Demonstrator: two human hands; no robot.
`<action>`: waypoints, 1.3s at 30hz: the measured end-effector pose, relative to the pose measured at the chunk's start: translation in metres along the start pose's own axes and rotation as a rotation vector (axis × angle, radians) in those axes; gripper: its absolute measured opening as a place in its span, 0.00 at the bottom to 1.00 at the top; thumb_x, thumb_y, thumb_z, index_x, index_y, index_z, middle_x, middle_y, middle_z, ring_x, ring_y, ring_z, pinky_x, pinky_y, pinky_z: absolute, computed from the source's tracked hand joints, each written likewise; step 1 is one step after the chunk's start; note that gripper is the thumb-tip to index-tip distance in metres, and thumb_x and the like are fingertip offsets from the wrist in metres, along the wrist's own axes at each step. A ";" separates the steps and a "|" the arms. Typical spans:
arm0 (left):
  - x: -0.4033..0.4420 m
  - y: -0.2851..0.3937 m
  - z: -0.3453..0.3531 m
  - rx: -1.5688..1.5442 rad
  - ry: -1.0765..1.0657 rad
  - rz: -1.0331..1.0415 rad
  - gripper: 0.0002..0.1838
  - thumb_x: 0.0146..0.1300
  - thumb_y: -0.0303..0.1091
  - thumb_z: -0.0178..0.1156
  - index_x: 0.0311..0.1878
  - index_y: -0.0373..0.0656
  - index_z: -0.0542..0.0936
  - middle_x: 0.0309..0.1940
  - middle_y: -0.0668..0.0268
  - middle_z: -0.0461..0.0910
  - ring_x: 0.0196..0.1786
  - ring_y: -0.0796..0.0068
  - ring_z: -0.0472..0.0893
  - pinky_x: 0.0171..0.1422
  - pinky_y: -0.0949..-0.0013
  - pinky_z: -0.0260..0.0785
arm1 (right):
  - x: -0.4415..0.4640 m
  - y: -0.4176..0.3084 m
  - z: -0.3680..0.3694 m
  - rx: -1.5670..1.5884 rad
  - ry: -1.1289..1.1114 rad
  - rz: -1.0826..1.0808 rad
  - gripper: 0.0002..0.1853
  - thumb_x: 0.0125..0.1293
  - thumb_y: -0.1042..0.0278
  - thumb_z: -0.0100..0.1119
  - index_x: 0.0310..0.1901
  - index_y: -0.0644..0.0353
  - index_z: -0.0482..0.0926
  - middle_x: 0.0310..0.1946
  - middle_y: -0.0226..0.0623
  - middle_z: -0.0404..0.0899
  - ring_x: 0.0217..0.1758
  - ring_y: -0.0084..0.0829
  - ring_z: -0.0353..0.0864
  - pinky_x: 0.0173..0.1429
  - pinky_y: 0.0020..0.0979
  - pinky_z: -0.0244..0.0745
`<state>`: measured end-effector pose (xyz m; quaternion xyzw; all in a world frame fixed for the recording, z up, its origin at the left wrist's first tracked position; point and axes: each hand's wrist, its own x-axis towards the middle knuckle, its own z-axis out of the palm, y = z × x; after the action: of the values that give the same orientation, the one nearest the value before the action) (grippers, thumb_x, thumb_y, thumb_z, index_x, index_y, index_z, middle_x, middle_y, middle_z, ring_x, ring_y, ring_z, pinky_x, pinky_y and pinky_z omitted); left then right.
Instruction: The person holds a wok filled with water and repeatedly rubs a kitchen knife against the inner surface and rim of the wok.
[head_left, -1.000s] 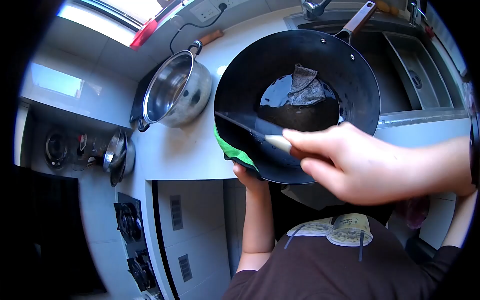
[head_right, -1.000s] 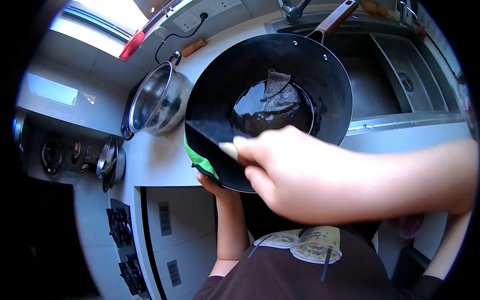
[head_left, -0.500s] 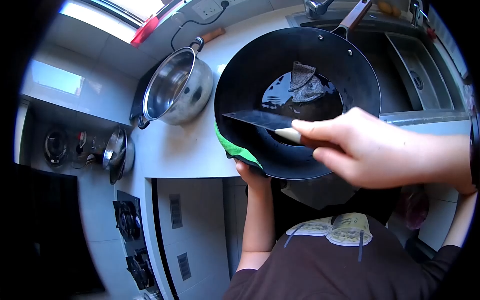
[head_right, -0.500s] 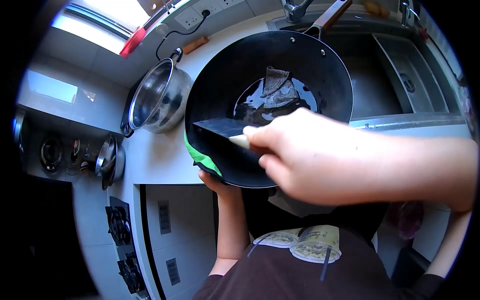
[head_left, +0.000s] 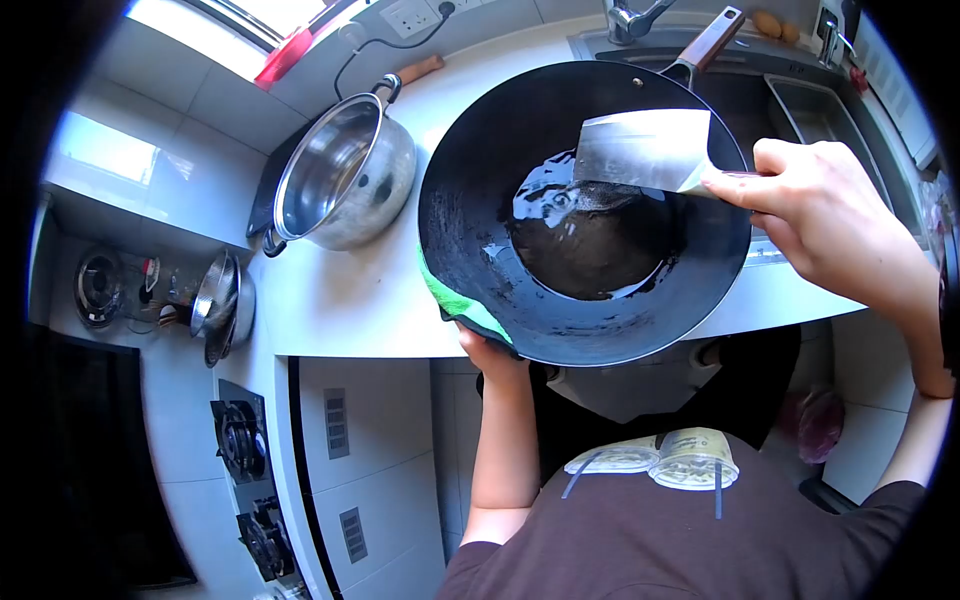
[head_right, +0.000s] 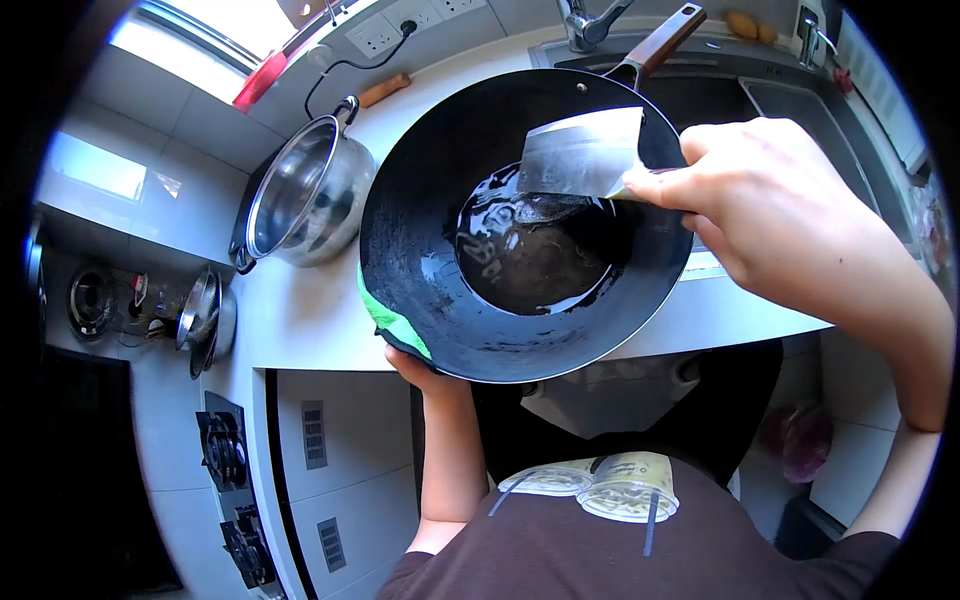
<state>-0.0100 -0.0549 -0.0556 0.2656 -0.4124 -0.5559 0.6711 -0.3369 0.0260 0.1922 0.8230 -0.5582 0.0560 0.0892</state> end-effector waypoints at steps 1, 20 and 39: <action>0.002 -0.002 -0.004 0.009 0.031 0.001 0.47 0.68 0.73 0.39 0.77 0.43 0.62 0.72 0.59 0.70 0.74 0.60 0.70 0.77 0.52 0.63 | 0.000 0.002 -0.001 -0.002 0.001 -0.001 0.17 0.62 0.80 0.65 0.53 0.57 0.88 0.28 0.39 0.73 0.31 0.36 0.75 0.35 0.39 0.68; -0.004 0.005 0.012 -0.084 -0.076 -0.036 0.52 0.62 0.69 0.60 0.79 0.43 0.55 0.72 0.59 0.66 0.72 0.59 0.70 0.75 0.53 0.65 | 0.036 -0.043 0.036 0.282 -0.175 -0.011 0.23 0.67 0.73 0.60 0.64 0.58 0.77 0.36 0.53 0.83 0.38 0.48 0.86 0.42 0.42 0.81; -0.003 0.003 0.018 -0.023 -0.031 -0.030 0.57 0.59 0.74 0.62 0.78 0.41 0.55 0.71 0.59 0.67 0.72 0.63 0.69 0.75 0.56 0.64 | 0.017 -0.039 0.029 0.059 0.053 -0.167 0.24 0.60 0.76 0.64 0.60 0.57 0.82 0.34 0.45 0.79 0.28 0.34 0.84 0.28 0.33 0.76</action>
<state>-0.0236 -0.0491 -0.0448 0.2553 -0.4121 -0.5746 0.6594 -0.2947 0.0183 0.1643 0.8672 -0.4831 0.0866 0.0838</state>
